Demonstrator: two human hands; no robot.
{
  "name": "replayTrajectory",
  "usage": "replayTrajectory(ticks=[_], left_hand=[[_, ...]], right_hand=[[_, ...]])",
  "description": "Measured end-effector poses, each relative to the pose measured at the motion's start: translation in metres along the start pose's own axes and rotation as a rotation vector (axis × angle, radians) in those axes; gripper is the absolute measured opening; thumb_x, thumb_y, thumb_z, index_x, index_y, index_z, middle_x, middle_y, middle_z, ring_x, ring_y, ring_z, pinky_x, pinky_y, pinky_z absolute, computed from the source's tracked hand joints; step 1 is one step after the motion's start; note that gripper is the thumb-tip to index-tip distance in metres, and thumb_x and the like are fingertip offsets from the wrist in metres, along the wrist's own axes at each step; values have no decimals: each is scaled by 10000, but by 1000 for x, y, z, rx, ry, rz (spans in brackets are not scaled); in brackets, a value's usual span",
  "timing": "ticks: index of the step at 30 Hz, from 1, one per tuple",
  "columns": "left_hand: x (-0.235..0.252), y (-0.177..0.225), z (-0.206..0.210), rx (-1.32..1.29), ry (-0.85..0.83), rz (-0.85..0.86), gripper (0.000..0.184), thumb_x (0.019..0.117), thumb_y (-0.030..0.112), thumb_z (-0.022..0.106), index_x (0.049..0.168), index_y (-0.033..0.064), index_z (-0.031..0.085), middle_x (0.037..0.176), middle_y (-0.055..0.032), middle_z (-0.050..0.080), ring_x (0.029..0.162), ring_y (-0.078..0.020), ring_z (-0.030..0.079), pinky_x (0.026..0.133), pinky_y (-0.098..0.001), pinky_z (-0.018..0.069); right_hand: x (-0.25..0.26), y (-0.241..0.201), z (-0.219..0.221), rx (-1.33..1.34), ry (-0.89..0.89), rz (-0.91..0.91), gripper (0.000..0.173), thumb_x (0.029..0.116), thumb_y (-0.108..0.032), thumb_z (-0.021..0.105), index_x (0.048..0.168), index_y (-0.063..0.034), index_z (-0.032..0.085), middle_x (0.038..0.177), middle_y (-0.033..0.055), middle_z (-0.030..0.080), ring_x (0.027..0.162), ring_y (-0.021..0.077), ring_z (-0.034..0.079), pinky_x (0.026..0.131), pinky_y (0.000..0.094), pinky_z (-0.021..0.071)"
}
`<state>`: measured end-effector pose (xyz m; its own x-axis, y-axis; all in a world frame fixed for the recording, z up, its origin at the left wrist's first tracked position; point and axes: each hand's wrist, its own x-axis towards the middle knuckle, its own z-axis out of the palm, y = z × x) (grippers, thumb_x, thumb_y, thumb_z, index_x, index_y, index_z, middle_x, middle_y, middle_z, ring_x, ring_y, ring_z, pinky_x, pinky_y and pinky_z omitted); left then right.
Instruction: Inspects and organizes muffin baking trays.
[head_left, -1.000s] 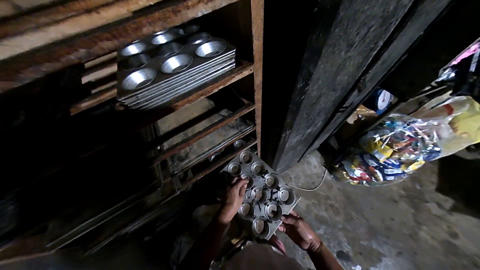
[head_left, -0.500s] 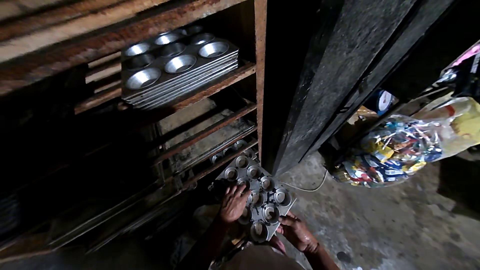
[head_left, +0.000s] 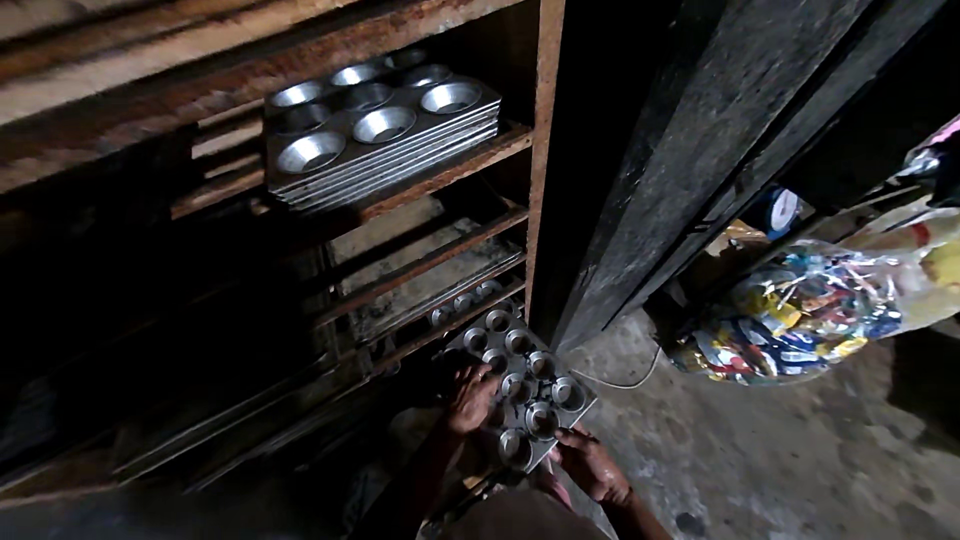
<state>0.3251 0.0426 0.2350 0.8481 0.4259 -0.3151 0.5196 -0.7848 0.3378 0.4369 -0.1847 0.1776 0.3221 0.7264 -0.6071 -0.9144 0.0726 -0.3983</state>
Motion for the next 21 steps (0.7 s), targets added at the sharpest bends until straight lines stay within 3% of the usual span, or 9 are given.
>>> replayTrajectory(ticks=[2, 4, 8, 12, 14, 17, 18, 19, 21], left_hand=[[-3, -4, 4, -150, 118, 24, 272, 953, 28, 552, 1138, 78, 746, 1491, -189, 518, 1380, -363, 484, 1154, -506, 366], [-8, -3, 5, -303, 281, 57, 268, 948, -8, 536, 1153, 10, 709, 1485, -236, 500, 1323, -357, 547, 1114, -444, 450], [-13, -6, 4, -370, 608, 87, 204, 948, 77, 624, 1102, -24, 714, 1353, -255, 596, 1232, -343, 620, 1042, -428, 517], [-22, -14, 1, -312, 713, -21, 168, 905, 127, 713, 986, -19, 735, 1212, -232, 677, 1141, -359, 663, 1001, -479, 535], [-26, -14, 4, -345, 708, -154, 274, 901, 153, 729, 1080, -52, 700, 1167, -243, 682, 1095, -373, 672, 983, -509, 533], [-29, -5, 13, -772, 522, -471, 560, 973, 192, 693, 1412, -76, 471, 1292, -287, 606, 1113, -344, 656, 988, -461, 530], [-27, -4, 20, -942, 471, -532, 570, 985, 184, 676, 1440, -72, 446, 1304, -290, 601, 1135, -345, 639, 1003, -459, 516], [-24, -4, 29, -1063, 434, -560, 517, 990, 176, 661, 1406, -83, 496, 1270, -299, 617, 1097, -346, 647, 972, -465, 525], [-19, 2, 33, -1157, 265, -644, 486, 1028, 240, 618, 1386, -71, 512, 1267, -293, 605, 1049, -333, 646, 916, -454, 535]], right_hand=[[3, -5, -4, 10, 21, -31, 260, 1007, 42, 433, 1240, -34, 518, 986, 130, 705, 855, 222, 712, 783, 392, 615], [5, -11, -10, -4, 2, -56, 261, 1003, 31, 424, 1234, -35, 527, 1003, 130, 714, 869, 221, 717, 789, 386, 618], [7, -20, -18, -15, -18, -73, 299, 976, 35, 449, 1251, -53, 529, 1017, 138, 722, 839, 218, 720, 738, 366, 616], [7, -19, -23, 14, -68, -90, 327, 955, 32, 470, 1265, -57, 525, 1059, 154, 723, 902, 247, 727, 790, 395, 619], [6, -16, -26, 6, -82, -104, 340, 937, 33, 485, 1259, -63, 532, 1058, 151, 722, 894, 239, 723, 776, 387, 617], [4, -14, -28, -16, -66, -129, 335, 924, 30, 494, 1242, -58, 550, 1029, 144, 723, 845, 215, 716, 746, 368, 614], [3, -13, -28, -27, -55, -132, 335, 934, 31, 485, 1251, -59, 547, 1032, 139, 721, 849, 211, 713, 756, 369, 613], [2, -12, -27, -40, -39, -135, 332, 938, 33, 481, 1251, -59, 547, 1030, 131, 718, 849, 205, 709, 760, 368, 610], [0, -11, -23, -55, -22, -145, 337, 929, 42, 483, 1245, -53, 553, 1022, 124, 716, 851, 204, 708, 767, 374, 610]])
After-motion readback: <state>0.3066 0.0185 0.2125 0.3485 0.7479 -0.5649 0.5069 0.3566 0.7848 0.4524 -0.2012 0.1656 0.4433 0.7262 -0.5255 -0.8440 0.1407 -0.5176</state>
